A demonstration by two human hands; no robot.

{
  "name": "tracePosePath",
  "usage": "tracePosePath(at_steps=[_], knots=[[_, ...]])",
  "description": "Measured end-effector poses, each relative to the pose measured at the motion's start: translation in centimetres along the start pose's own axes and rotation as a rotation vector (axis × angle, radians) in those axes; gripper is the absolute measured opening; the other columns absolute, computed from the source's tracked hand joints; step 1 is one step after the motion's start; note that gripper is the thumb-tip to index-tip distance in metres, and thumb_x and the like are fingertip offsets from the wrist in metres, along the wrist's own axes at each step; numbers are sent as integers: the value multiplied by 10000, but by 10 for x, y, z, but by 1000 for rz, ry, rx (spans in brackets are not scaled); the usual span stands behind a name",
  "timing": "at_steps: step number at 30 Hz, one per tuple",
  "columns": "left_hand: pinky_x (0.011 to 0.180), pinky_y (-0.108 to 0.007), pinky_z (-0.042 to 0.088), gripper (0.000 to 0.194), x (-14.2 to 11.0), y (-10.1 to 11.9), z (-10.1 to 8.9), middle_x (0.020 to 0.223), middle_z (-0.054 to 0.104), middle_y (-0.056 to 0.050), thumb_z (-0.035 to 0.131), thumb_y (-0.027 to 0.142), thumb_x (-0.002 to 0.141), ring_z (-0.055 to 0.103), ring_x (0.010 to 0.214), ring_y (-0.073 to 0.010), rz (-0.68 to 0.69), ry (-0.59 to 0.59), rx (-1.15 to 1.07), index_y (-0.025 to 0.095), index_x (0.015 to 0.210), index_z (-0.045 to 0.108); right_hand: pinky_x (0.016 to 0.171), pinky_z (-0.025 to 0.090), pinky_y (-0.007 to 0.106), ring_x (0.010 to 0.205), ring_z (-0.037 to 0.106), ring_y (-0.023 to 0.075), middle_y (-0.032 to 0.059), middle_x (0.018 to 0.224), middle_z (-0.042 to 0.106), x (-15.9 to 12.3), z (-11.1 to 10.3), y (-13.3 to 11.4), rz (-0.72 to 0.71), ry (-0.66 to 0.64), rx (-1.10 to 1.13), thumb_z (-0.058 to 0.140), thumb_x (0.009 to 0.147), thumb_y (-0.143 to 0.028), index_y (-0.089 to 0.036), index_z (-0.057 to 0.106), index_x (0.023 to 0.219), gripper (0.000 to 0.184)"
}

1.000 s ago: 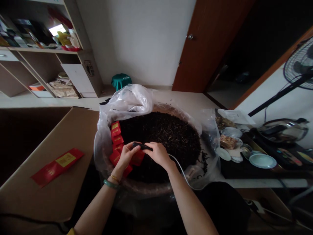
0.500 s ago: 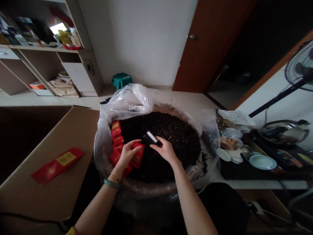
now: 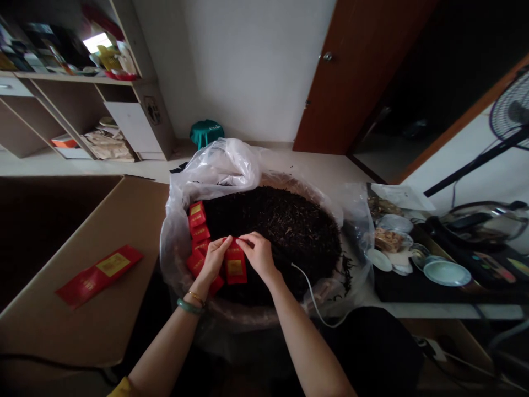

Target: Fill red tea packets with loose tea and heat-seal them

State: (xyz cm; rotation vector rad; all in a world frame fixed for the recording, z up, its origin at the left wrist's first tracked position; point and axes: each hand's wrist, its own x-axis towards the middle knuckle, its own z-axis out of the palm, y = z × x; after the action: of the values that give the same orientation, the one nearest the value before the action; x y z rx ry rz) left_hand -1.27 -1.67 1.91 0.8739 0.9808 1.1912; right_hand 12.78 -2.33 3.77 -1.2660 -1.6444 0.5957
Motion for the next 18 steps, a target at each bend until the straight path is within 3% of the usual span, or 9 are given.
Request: tracePosePath(at_steps=[4,7,10,12,15,18], knots=[[470,-224,389,540,4,-4,-4,501,563,8,597,659,697,484,465,-107,31,52,62,141,547,563,643,513,280,674,637,173,37,723,685,3,3,-4,66,35,73,605,788,-348,-197,694,722,187],[585,-295,474,623,6,-5,-8,686,655,-76,319,635,862,603,647,-187,171,183,116,128,736,658,472,490,267,510,595,156,11,634,651,9,-2,3,263,124,209,598,768,-401,-189,654,755,220],[834,-400,473,477,-2,-4,-9,1035,648,-131,307,468,923,594,970,-237,644,459,324,141,1028,638,449,505,267,482,594,146,-9,635,637,18,2,7,417,317,447,597,754,-428,-191,594,807,243],[967,-468,393,336,-12,-3,-7,1151,588,-134,409,352,898,516,1113,-257,998,490,580,161,1101,597,552,553,287,567,639,152,-4,702,658,23,14,4,444,336,614,617,742,-416,-198,573,849,247],[995,-498,360,296,-26,-2,-3,1225,518,-133,487,220,835,436,1202,-280,1309,371,849,181,1121,552,731,564,332,739,681,171,30,848,694,22,39,-5,451,51,790,617,758,-395,-201,574,1027,335],[977,-506,374,329,-29,-1,0,1265,470,-152,485,142,812,392,1242,-299,1319,410,923,169,1139,516,808,539,351,871,674,183,62,972,704,13,57,-8,399,-269,650,553,809,-379,-196,534,1210,441]])
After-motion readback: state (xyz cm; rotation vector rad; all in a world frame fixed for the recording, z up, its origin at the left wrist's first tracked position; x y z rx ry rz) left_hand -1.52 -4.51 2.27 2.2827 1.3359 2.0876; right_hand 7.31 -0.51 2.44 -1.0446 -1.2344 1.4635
